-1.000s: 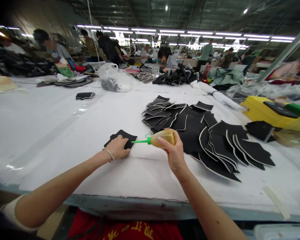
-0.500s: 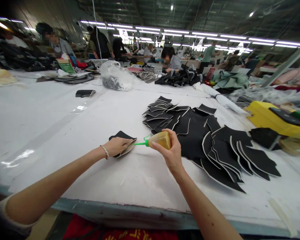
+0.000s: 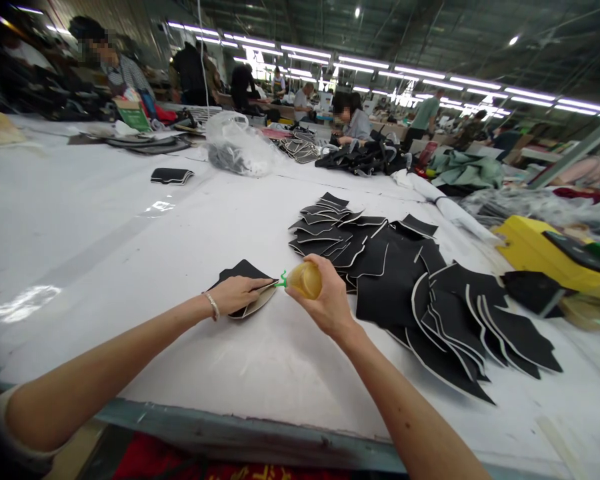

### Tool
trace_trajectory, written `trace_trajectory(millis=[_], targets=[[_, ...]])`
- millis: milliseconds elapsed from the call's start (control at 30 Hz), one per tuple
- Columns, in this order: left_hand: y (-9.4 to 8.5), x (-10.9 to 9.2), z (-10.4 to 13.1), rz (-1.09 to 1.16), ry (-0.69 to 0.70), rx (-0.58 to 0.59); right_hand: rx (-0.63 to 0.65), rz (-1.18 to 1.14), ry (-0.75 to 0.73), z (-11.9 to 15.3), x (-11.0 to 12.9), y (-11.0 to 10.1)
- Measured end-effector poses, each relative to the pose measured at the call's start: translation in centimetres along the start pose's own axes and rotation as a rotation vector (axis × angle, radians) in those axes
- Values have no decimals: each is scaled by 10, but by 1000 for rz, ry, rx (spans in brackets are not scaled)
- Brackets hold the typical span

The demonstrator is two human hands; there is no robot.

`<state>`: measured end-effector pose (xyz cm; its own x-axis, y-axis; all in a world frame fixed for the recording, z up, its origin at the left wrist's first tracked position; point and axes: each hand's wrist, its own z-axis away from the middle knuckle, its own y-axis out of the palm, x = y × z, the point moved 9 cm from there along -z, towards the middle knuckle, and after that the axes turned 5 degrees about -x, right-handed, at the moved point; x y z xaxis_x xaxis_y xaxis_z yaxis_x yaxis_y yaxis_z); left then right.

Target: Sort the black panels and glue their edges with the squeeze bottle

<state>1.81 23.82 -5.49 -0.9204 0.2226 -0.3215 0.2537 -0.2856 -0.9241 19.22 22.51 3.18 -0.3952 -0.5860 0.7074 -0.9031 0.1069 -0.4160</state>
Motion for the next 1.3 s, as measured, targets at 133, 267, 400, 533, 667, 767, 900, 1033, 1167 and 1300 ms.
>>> trace_trajectory(millis=[133,267,400,533,667,767,900,1033,1167,1300], targets=[[-1,-1,2,11,-10,-9,20,-11,4,-3,1,4],[1,0,2,-8,-29,-15,37,-32,46,-4,1,5],[3,1,1,-23,-28,-24,5,-2,24,-5,-1,2],[6,1,1,-34,-21,-32,4,12,12,-4,-4,1],[8,0,1,-40,-14,-32,34,-6,41,-3,-8,3],[9,0,2,-27,2,-22,-20,-39,76,-4,-13,-1],[10,-1,3,12,49,-32,-2,-39,92,-1,-14,0],[12,-1,5,29,63,-38,93,-89,188,4,-23,8],[11,-2,9,16,74,-25,41,-110,242,4,-30,4],[10,-4,13,8,86,-20,142,-233,305,10,-29,17]])
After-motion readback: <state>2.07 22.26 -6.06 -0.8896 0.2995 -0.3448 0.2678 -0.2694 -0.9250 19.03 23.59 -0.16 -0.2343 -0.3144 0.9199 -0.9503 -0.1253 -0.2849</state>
